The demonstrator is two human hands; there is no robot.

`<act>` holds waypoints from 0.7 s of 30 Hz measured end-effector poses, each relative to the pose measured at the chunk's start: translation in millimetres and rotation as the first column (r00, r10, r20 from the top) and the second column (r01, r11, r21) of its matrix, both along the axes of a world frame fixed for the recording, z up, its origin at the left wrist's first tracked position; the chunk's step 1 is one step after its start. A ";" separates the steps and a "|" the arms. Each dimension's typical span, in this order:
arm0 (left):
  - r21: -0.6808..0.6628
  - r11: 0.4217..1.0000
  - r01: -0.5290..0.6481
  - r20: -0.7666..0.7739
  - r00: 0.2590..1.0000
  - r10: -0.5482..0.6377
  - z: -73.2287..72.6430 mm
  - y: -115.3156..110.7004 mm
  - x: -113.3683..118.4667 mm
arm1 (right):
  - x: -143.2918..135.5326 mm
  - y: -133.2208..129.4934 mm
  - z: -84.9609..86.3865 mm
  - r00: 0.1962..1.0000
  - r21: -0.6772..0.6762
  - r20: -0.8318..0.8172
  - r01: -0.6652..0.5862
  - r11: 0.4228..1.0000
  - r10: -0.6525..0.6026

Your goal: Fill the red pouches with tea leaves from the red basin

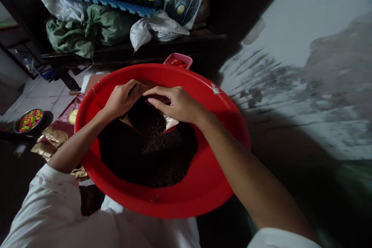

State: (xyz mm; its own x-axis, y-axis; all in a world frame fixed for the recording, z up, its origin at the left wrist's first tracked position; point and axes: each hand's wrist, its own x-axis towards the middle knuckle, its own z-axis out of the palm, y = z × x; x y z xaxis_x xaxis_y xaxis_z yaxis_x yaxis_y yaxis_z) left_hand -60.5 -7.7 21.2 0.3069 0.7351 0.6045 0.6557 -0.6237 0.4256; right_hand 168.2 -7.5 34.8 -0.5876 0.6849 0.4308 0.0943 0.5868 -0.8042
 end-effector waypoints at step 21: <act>-0.031 0.999 0.023 0.011 1.000 -0.023 15.5 -2.9 -2.1 | 19.2 82.6 -91.6 0.983 -0.107 0.105 0.160 0.981 -0.148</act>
